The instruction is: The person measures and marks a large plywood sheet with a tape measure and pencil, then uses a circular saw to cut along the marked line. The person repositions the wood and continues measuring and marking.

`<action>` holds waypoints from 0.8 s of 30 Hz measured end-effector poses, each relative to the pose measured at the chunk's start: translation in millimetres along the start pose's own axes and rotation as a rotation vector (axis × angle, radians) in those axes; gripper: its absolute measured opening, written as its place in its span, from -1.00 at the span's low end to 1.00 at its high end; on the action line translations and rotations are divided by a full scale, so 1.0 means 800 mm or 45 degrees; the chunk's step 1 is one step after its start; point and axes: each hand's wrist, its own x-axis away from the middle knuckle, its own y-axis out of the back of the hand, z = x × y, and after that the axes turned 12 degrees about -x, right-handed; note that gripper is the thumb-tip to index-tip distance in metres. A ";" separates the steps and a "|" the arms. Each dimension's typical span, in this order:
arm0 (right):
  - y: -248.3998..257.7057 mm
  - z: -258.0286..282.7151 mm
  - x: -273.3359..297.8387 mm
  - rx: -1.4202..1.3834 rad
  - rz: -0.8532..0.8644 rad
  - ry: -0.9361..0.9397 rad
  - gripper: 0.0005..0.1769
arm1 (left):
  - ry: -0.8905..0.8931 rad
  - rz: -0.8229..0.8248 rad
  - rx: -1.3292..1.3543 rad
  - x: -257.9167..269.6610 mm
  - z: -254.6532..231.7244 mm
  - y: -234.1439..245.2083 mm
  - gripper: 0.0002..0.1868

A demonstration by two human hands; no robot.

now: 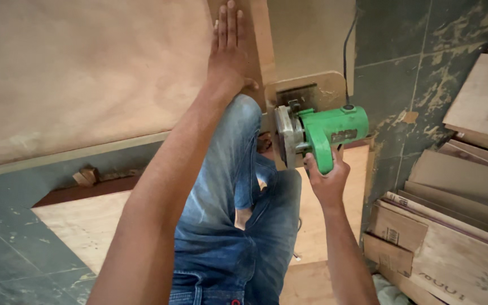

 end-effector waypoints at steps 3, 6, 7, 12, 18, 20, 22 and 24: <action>0.001 0.002 0.000 0.000 0.007 0.023 -0.75 | -0.014 -0.003 0.028 0.000 0.002 -0.001 0.78; 0.001 0.003 -0.002 -0.007 0.016 0.054 -0.78 | -0.018 -0.014 -0.004 0.000 0.001 -0.001 0.79; 0.000 0.003 -0.002 -0.008 0.020 0.064 -0.79 | -0.012 -0.006 -0.017 0.000 0.001 -0.001 0.79; -0.002 0.002 -0.004 -0.077 -0.015 0.001 -0.78 | 0.009 0.046 -0.039 -0.007 0.000 0.003 0.81; 0.000 0.004 -0.008 0.041 -0.002 0.083 -0.77 | -0.002 0.011 -0.047 -0.002 0.001 0.001 0.81; 0.002 0.005 -0.008 0.033 0.003 0.066 -0.77 | 0.000 0.001 -0.043 -0.003 0.001 0.000 0.81; 0.006 0.008 -0.008 0.010 0.011 0.010 -0.77 | -0.008 -0.012 -0.048 0.001 0.002 0.001 0.80; 0.013 0.011 -0.004 -0.099 -0.017 -0.049 -0.76 | 0.002 0.004 -0.071 -0.003 0.001 0.005 0.80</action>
